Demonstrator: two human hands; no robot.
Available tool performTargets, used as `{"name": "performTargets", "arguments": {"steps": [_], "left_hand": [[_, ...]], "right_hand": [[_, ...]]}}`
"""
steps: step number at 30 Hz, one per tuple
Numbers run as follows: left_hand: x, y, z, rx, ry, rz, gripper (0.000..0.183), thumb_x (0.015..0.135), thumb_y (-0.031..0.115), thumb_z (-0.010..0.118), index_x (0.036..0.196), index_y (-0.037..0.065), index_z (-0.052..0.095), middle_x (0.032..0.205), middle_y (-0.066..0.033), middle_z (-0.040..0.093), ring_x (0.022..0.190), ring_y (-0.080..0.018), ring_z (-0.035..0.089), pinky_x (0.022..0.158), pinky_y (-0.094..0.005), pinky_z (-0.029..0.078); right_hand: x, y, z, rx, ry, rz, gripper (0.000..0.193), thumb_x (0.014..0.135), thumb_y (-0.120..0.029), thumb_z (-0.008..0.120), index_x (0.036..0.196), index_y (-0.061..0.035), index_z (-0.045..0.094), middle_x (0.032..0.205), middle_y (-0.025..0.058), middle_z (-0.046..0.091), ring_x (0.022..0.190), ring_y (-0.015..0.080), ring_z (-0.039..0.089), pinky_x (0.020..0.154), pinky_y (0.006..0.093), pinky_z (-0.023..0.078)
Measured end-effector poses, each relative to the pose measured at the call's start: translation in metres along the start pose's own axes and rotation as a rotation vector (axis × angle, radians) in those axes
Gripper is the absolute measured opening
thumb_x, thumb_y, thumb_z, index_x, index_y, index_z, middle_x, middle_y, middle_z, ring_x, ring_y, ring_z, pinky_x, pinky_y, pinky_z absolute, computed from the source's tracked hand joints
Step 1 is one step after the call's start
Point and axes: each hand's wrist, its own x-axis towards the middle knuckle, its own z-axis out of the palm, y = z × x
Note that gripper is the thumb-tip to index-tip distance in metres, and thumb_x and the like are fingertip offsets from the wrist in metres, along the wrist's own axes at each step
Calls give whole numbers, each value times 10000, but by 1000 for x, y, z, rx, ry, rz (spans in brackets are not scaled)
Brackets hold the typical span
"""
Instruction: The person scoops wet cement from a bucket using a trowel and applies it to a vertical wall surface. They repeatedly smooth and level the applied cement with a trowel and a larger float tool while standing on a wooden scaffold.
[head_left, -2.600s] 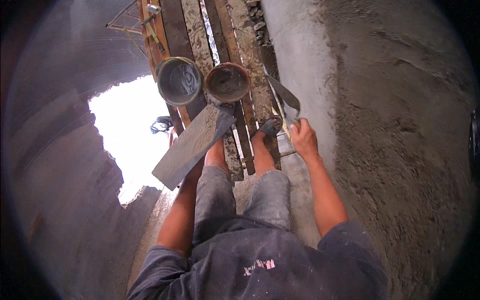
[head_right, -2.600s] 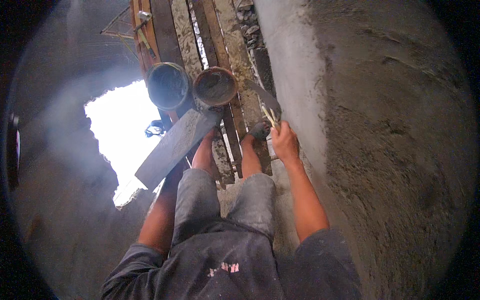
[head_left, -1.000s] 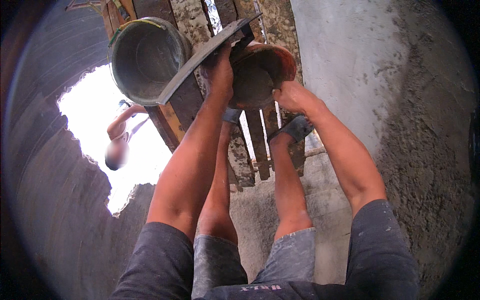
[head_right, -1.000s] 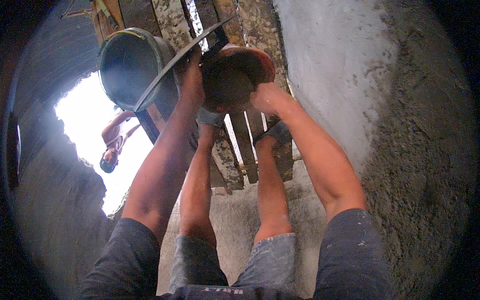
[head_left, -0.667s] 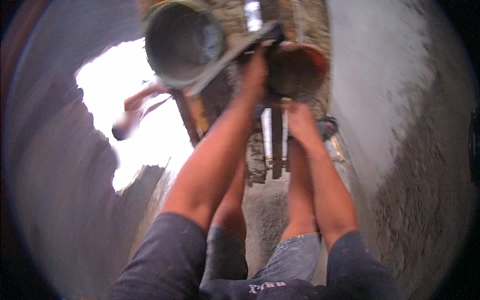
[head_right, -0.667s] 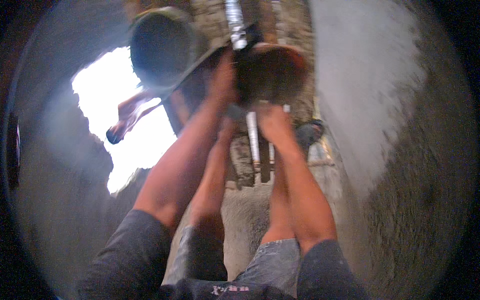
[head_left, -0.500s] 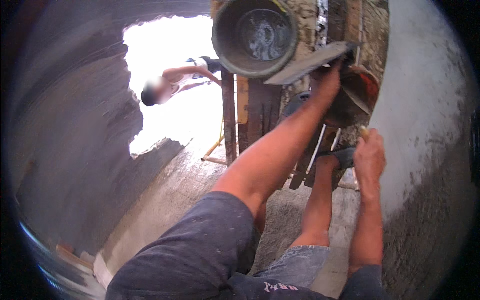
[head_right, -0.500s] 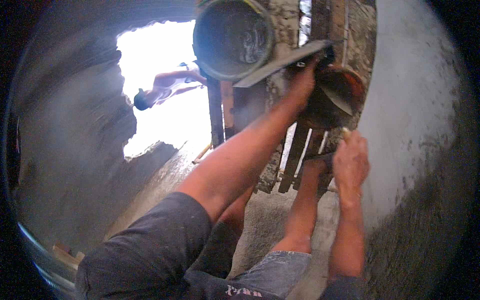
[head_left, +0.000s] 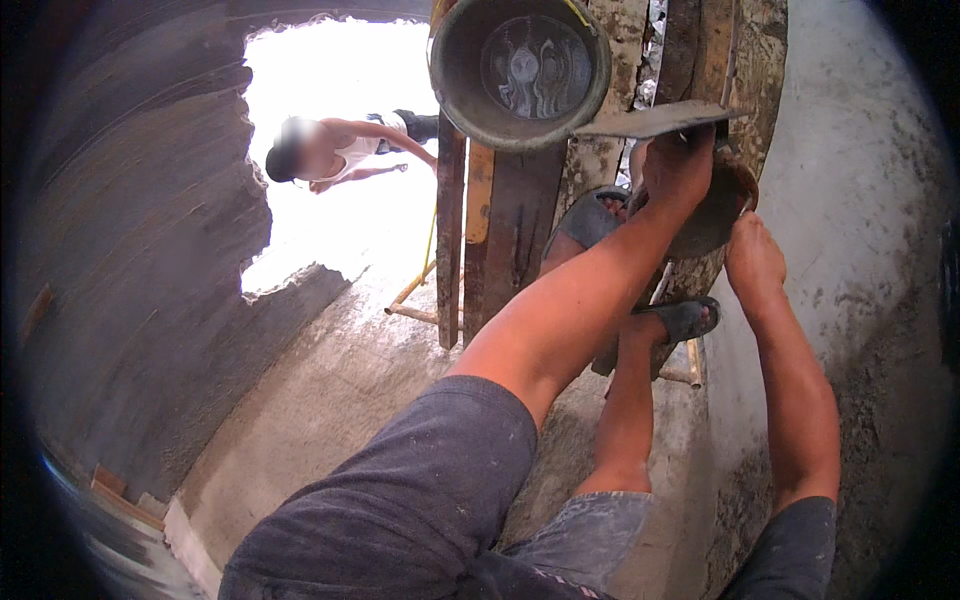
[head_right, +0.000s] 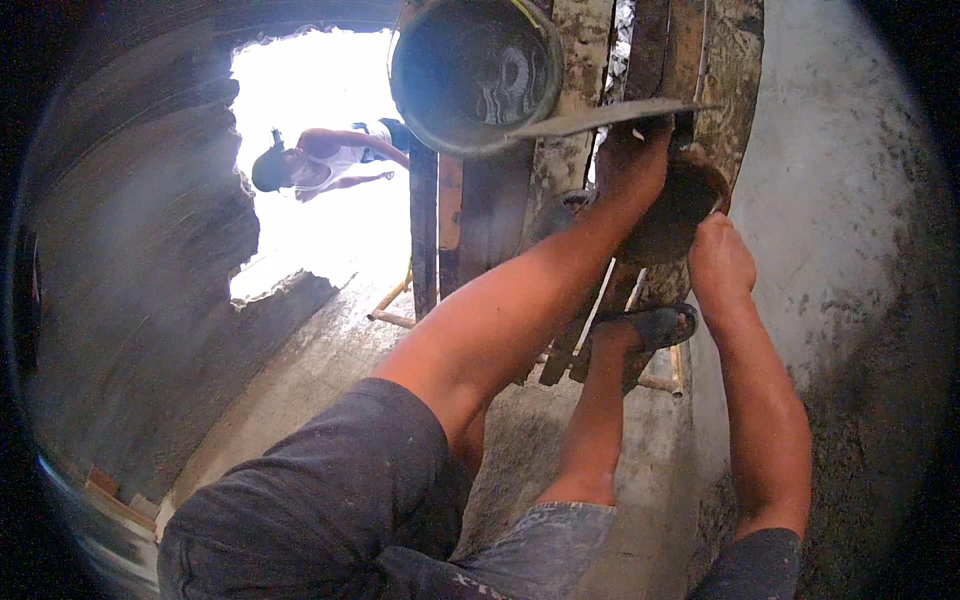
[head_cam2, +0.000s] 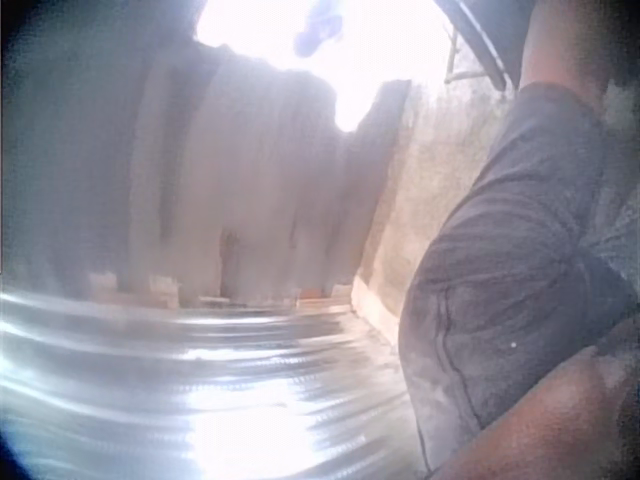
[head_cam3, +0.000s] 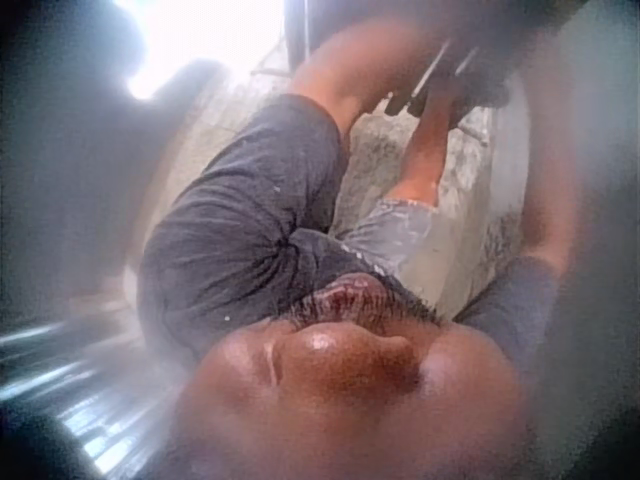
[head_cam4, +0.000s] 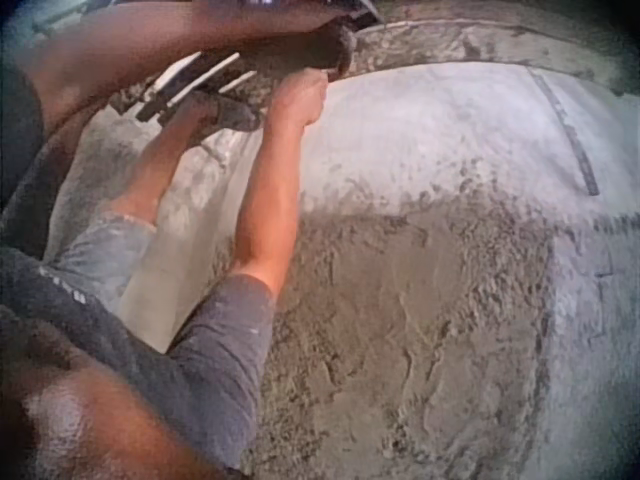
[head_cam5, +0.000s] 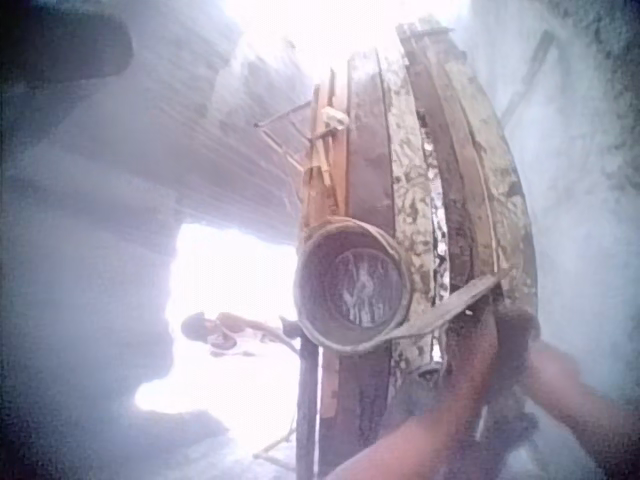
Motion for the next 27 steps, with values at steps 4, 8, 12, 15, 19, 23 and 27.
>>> {"name": "performTargets", "arguments": {"steps": [4, 8, 12, 15, 19, 23, 27], "left_hand": [[19, -22, 7, 44, -32, 23, 693, 950, 598, 530, 1279, -6, 621, 1250, -307, 638, 1194, -476, 594, 1042, -500, 445], [41, -52, 12, 6, -111, -232, 731, 952, 531, 547, 1397, -48, 515, 1401, -288, 554, 1317, -433, 522, 1105, -486, 404], [10, -20, 3, -192, 117, -114, 619, 903, 497, 634, 1272, 1, 613, 1175, -246, 683, 1114, -407, 646, 978, -470, 458], [18, -33, 12, -180, 86, -96, 611, 903, 506, 640, 1255, 6, 628, 1149, -227, 689, 1082, -392, 650, 943, -461, 467], [10, -23, 22, -160, 92, -32, 612, 907, 528, 628, 1247, 18, 637, 1206, -219, 672, 1104, -395, 641, 949, -472, 464], [-11, 2, 23, -99, 2, -127, 706, 908, 487, 654, 1389, -19, 548, 1381, -237, 595, 1283, -396, 561, 1043, -439, 424], [2, -10, 33, -79, 178, -25, 620, 894, 531, 652, 1213, 0, 650, 1179, -208, 700, 1131, -370, 654, 973, -462, 466]], "right_hand": [[18, 16, 14, 43, -115, -243, 218, 882, -92, 581, 981, 79, 674, 960, 280, 701, 866, 442, 704, 790, 491, 581], [-1, 7, 50, 172, -253, -147, 188, 848, -91, 592, 857, 36, 730, 904, 280, 703, 858, 440, 702, 788, 516, 566], [-54, -10, -13, 346, -177, 56, 238, 966, -144, 517, 1013, 62, 626, 893, 307, 673, 889, 466, 693, 800, 540, 556], [-71, -3, -30, 220, -108, 106, 261, 926, -129, 550, 1062, 87, 608, 986, 325, 705, 910, 445, 725, 757, 523, 597], [-34, 7, -35, 98, -56, 162, 319, 926, -127, 567, 1143, 104, 610, 1007, 292, 718, 939, 410, 734, 747, 489, 611], [3, 4, -23, 42, -224, 123, 271, 907, -119, 609, 1105, 40, 706, 1097, 222, 733, 998, 370, 734, 757, 460, 615], [20, 34, 4, 191, -253, -23, 250, 885, -134, 576, 950, 38, 744, 974, 226, 747, 862, 401, 742, 666, 487, 599]]}}
